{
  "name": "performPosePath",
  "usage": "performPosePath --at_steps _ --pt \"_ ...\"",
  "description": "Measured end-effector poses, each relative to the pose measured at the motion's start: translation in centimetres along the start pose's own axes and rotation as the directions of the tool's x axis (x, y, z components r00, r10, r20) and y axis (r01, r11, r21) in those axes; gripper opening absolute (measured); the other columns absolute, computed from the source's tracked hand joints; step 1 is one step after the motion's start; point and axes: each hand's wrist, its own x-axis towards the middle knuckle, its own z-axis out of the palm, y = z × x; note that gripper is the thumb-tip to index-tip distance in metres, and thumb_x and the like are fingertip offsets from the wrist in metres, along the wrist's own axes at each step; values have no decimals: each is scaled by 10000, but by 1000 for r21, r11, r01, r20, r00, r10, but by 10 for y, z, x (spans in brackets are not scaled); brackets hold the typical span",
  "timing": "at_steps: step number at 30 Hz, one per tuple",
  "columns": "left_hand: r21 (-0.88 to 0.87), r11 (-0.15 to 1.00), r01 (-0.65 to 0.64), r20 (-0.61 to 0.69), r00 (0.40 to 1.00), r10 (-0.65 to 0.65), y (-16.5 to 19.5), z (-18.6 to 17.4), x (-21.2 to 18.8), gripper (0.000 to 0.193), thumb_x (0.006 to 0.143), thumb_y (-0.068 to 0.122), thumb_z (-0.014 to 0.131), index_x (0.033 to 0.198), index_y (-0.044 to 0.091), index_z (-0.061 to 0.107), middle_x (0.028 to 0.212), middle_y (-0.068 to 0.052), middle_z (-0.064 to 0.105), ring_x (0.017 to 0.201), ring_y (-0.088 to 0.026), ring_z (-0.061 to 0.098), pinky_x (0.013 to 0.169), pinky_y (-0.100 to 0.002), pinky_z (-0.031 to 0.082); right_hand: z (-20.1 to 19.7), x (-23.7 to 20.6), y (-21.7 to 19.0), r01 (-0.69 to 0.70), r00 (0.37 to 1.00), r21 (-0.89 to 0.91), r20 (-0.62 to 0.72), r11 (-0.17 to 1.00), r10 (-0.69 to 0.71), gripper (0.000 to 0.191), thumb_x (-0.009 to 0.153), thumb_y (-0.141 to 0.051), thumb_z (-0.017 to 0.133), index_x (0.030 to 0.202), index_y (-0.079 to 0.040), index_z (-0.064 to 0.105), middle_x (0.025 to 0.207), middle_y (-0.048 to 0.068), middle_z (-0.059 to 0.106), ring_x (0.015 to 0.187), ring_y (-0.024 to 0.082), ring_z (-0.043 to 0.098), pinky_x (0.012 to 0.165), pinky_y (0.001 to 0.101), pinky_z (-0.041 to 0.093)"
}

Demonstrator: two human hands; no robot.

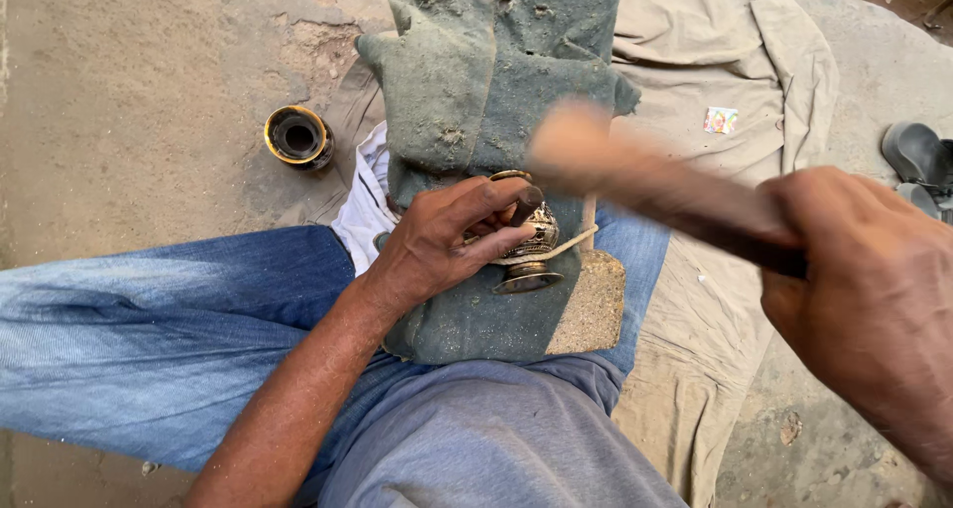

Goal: The person sits on the ground and uses a hammer and chisel to engrave a decorative pattern onto a small brass vessel. They repeatedly strike the chisel with the hammer while rotating the vessel to work on different sections.

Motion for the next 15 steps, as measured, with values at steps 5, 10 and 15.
performPosePath --at_steps 5,10,15 --pt "4 1000 10 31 999 -11 4 -3 4 439 959 192 794 1351 125 609 956 -27 690 844 -118 701 733 -268 620 2 1 1 -89 995 64 47 994 86 207 879 -91 788 1021 -6 664 827 122 691 680 227 692 633 347 551" --pt "20 1000 -24 42 999 23 5 -5 6 406 957 196 799 1318 135 624 954 -22 694 840 -123 705 724 -281 602 -1 1 0 -12 1000 35 -18 999 12 235 836 -66 785 1033 -4 673 833 123 700 693 231 697 629 349 559" --pt "58 998 -13 79 997 8 5 -7 8 373 965 199 797 1288 127 625 920 -26 670 809 -134 693 711 -287 586 -2 -1 1 90 993 22 -84 996 -88 306 769 -42 778 1051 15 673 850 141 699 723 255 704 653 364 574"
